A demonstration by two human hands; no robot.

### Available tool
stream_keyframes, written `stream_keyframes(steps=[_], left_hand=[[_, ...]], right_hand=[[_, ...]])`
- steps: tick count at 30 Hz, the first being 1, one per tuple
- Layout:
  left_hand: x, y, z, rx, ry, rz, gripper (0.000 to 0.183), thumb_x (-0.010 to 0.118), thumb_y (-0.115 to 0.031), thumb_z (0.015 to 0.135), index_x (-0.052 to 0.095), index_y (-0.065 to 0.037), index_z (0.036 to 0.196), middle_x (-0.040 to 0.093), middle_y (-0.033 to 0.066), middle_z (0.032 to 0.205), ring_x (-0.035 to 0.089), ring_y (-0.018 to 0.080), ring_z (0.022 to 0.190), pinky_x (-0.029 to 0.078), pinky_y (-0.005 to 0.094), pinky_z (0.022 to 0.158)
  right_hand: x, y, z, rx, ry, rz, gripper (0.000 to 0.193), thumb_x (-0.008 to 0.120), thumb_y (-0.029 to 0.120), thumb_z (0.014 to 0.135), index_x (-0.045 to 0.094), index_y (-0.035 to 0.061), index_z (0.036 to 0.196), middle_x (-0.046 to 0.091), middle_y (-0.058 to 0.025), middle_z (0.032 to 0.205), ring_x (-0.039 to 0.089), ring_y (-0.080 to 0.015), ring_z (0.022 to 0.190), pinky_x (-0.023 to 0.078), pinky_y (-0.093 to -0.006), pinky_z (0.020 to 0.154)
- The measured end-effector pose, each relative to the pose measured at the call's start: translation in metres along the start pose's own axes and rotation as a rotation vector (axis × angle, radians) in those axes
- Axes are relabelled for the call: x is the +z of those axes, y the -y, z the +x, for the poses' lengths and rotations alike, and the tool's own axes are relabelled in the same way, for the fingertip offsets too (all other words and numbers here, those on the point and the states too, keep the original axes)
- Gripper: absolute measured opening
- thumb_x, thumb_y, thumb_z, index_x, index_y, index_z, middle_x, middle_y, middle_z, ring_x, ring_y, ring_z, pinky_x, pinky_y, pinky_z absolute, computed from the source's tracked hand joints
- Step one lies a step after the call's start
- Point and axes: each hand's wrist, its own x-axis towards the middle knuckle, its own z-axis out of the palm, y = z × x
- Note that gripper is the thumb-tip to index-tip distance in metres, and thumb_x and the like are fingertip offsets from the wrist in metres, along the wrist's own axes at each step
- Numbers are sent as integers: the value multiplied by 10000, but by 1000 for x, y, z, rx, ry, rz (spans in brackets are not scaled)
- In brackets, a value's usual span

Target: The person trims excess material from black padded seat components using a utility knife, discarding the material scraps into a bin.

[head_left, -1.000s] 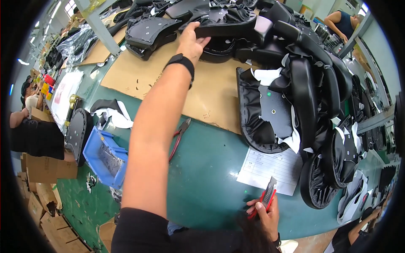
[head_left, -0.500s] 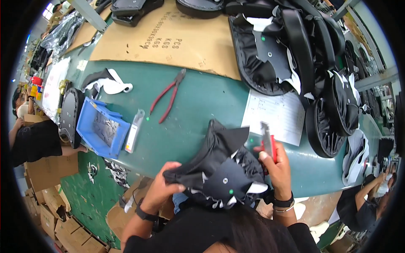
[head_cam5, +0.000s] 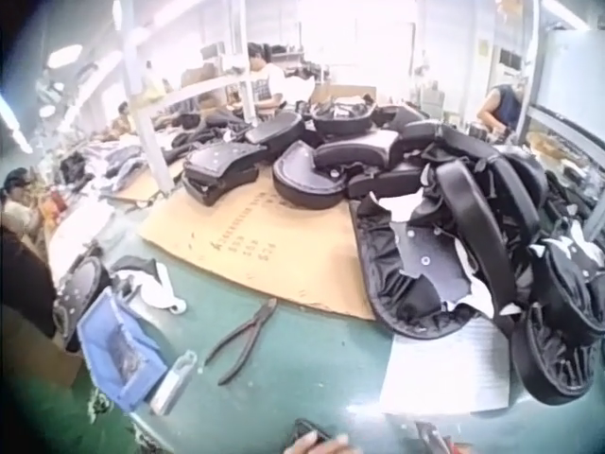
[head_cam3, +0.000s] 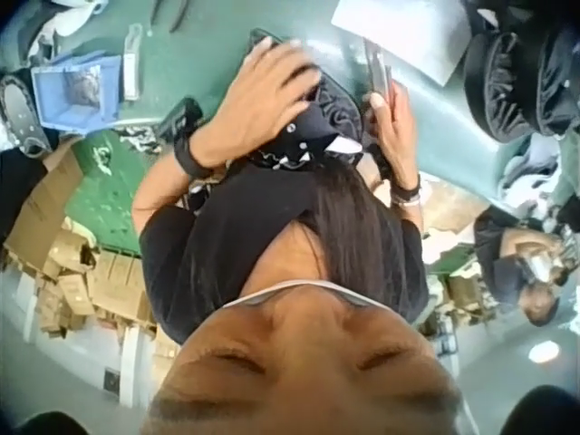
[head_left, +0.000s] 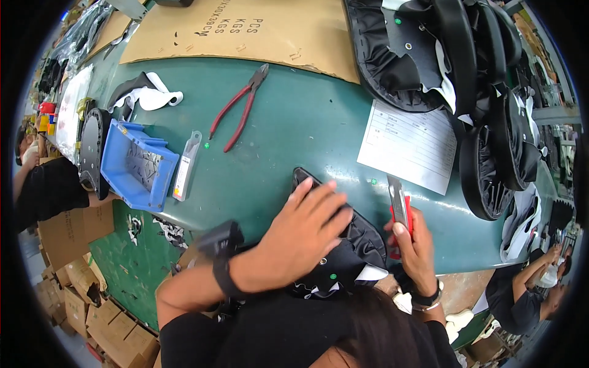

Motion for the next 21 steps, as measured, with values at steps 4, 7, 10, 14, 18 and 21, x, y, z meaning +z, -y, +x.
stream_keyframes(steps=[4,7,10,14,18,21], left_hand=[[15,-8,-25,-7,-143,40,304,701,-113,795,680,-42,1090,603,121,1142,553,287,1168,396,481,1063],[20,-6,-27,-9,-300,41,230,724,-77,748,716,-25,971,652,91,975,620,257,1038,471,456,1003],[23,-4,-29,-15,-355,5,247,734,-64,728,713,-21,971,651,83,944,622,246,992,475,454,997],[20,-1,-24,-5,-368,-20,229,743,-58,716,707,-19,939,632,73,894,616,235,940,483,445,967],[21,-3,-27,-74,-341,17,178,732,-59,722,669,-32,886,604,60,889,602,234,948,447,438,974],[2,-2,-21,-30,-238,-99,186,655,-81,713,638,-34,892,582,46,887,600,220,951,429,423,1003]], right_hand=[[-13,15,7,-562,-44,-440,480,676,14,839,540,49,1298,642,-130,865,618,-288,643,519,-350,613],[-18,49,16,-520,235,-679,578,696,15,800,544,140,1343,599,-84,776,618,-263,620,507,-365,572],[-3,62,33,-594,310,-781,615,646,33,799,531,217,1374,515,-74,705,574,-262,559,464,-378,509],[-1,71,39,-608,494,-878,657,573,30,813,454,216,1431,467,-115,679,542,-289,529,440,-397,486],[-27,51,7,-446,541,-887,664,579,11,813,439,205,1432,479,-141,692,548,-321,541,436,-403,488],[-42,31,-32,-324,499,-914,619,577,16,841,456,201,1419,488,-149,696,546,-331,543,436,-407,484]])
